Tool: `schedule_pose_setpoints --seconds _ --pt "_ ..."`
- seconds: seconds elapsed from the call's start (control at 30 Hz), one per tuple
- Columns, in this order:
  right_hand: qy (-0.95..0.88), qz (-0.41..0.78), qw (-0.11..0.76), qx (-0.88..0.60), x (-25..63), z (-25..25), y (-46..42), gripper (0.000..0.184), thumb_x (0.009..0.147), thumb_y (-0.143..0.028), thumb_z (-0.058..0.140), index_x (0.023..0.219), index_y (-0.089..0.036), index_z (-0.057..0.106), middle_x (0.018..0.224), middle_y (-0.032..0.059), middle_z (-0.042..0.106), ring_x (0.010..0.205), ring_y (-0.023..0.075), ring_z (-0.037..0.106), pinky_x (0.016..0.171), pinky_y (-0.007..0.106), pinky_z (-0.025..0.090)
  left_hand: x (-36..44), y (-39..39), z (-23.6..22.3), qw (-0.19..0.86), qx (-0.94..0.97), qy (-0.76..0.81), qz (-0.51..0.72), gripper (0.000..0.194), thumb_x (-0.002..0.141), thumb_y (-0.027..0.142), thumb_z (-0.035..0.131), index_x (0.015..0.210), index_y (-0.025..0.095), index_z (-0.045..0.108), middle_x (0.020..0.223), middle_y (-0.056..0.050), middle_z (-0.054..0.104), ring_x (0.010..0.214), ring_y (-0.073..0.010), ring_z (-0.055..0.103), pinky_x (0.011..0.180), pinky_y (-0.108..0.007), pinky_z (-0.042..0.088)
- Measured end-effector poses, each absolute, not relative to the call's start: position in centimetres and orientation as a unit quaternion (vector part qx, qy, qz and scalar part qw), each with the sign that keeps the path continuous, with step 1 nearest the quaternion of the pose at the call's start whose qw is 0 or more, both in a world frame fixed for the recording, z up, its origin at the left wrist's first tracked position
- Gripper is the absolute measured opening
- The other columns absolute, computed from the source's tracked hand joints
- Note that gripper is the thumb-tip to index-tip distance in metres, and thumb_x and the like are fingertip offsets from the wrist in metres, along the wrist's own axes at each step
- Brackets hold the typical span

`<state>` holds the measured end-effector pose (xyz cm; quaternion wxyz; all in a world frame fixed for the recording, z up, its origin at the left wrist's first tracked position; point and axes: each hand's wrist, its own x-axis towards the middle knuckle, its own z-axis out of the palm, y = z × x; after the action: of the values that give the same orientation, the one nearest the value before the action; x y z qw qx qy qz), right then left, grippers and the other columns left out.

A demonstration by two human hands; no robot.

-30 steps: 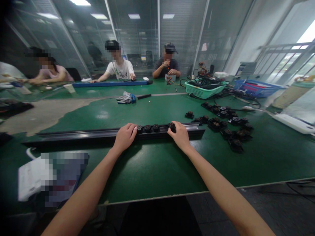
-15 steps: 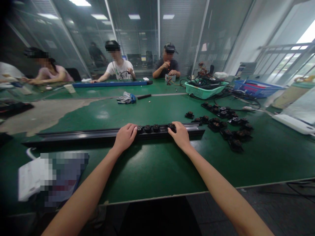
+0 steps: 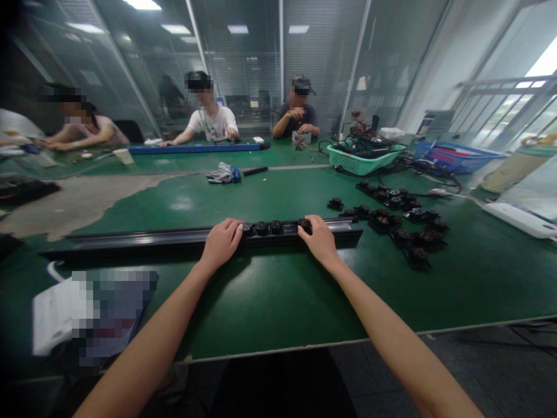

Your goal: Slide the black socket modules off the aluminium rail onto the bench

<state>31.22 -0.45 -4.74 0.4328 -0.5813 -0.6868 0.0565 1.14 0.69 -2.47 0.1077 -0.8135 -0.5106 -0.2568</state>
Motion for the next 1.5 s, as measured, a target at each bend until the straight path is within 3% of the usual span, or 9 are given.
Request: schedule_pose_setpoints --seconds 0.33,0.67,1.5 --pt "-0.693 0.023 0.411 -0.592 31.4 -4.6 -0.6 0.040 0.090 -0.043 0.055 0.118 -0.015 0.065 0.125 0.0172 0.066 0.116 0.0328 0.062 0.100 0.049 0.049 1.2 0.6 -2.4 0.101 -0.813 -0.509 -0.263 0.039 0.105 0.036 0.030 0.111 0.020 0.065 0.110 -0.010 0.067 0.100 -0.0235 0.062 0.091 -0.037 0.047" --pt "-0.713 -0.018 0.386 -0.585 32.6 -4.6 -0.6 0.043 0.092 -0.053 0.054 0.112 -0.020 0.071 0.115 0.0137 0.067 0.106 0.0311 0.063 0.098 0.052 0.047 1.1 0.7 -2.5 0.108 -0.813 -0.508 -0.263 0.039 0.105 0.037 0.030 0.110 0.020 0.064 0.109 -0.009 0.067 0.099 -0.0231 0.063 0.091 -0.037 0.047" --pt "-0.725 -0.047 0.367 -0.581 32.9 -4.5 -0.4 0.040 0.092 -0.046 0.051 0.112 -0.016 0.070 0.115 0.0159 0.069 0.105 0.0318 0.064 0.099 0.052 0.047 1.2 0.5 -2.3 0.101 -0.812 -0.510 -0.264 0.038 0.105 0.036 0.030 0.109 0.021 0.065 0.109 -0.009 0.067 0.099 -0.0232 0.063 0.090 -0.037 0.047"
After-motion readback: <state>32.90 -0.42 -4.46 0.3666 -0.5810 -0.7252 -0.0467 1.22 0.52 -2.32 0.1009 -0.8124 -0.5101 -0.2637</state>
